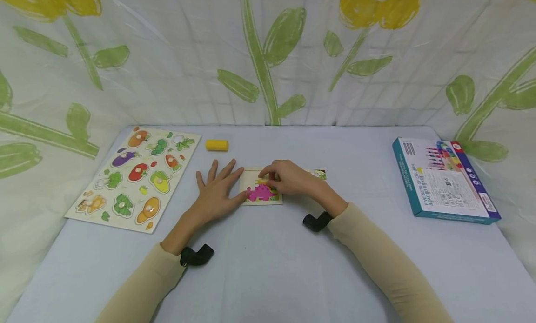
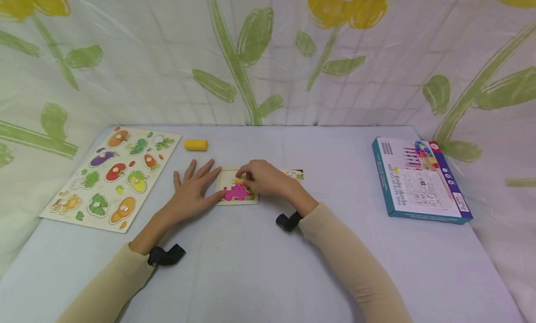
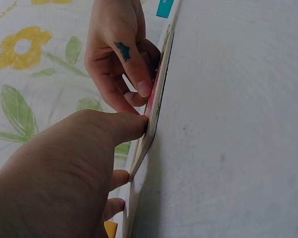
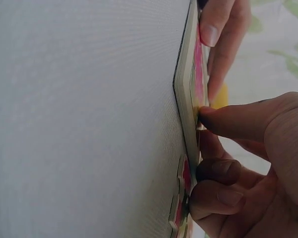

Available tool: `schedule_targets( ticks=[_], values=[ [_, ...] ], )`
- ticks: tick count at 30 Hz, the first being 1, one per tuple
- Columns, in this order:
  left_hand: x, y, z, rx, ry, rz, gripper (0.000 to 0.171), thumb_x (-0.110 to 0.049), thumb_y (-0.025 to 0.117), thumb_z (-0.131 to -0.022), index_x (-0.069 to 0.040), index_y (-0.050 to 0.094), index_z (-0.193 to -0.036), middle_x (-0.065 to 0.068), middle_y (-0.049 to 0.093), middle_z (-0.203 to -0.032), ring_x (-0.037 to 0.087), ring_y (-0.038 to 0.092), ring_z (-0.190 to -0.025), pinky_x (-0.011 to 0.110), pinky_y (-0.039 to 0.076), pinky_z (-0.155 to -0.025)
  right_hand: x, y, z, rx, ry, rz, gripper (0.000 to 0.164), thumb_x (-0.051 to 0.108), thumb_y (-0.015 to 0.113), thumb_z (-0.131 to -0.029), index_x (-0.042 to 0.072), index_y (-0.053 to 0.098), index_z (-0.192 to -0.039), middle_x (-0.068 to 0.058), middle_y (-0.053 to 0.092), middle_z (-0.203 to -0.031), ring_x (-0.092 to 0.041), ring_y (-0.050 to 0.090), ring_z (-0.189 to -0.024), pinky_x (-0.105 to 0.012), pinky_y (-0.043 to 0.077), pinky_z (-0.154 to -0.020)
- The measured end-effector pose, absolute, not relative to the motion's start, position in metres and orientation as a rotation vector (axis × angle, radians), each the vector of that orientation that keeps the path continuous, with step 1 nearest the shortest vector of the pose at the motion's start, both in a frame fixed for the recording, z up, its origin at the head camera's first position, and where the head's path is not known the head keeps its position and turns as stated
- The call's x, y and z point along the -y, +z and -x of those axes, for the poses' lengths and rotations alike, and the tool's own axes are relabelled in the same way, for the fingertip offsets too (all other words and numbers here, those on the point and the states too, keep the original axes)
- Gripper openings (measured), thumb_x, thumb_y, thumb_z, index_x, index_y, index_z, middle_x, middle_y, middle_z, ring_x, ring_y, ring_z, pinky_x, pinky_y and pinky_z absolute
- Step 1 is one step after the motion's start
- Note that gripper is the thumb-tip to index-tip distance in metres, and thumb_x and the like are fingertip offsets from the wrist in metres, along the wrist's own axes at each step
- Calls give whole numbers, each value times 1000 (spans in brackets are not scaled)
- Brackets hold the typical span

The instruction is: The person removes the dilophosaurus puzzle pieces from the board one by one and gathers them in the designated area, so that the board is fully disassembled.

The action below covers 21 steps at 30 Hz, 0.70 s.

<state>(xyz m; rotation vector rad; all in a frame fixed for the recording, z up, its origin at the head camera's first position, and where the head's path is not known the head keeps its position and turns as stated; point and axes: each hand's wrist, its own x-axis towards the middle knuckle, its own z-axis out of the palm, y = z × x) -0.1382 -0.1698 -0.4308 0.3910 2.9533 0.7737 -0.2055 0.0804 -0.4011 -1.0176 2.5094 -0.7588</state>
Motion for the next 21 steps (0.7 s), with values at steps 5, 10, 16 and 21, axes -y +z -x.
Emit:
schedule_targets(
  ticks=[5,10,16,21],
  values=[
    [169,-431,138,-2953,767,-391,77,-56,64,-98,-18,45,-162,11,25,-178,52,-2,-165,86,-13,-117,-81,-401,205,-2509,-767,1000,30,14,68,-103,11,74,-132,-6,71,-104,-16,60,-84,-25,49,-73],
    [169,-430,139,-2954,759,-387,78,-57,64,-98,-19,45,-163,11,25,-178,51,-2,-165,86,-13,-117,-81,-401,206,-2509,-772,994,31,14,68,-103,11,73,-133,-6,72,-104,-16,60,-84,-25,50,-74],
    [169,-431,139,-2955,756,-387,77,-56,64,-98,-18,45,-162,11,25,-178,52,-2,-165,86,-13,-117,-81,-402,208,-2508,-773,1013,30,14,68,-103,10,73,-132,-5,72,-100,-15,59,-82,-26,49,-74],
    [170,-432,138,-2957,752,-384,77,-56,64,-98,-19,45,-163,11,25,-178,51,-3,-165,86,-13,-117,-80,-402,208,-2503,-774,1034,29,13,68,-103,9,72,-132,-6,71,-97,-15,58,-81,-26,49,-75]
  ],
)
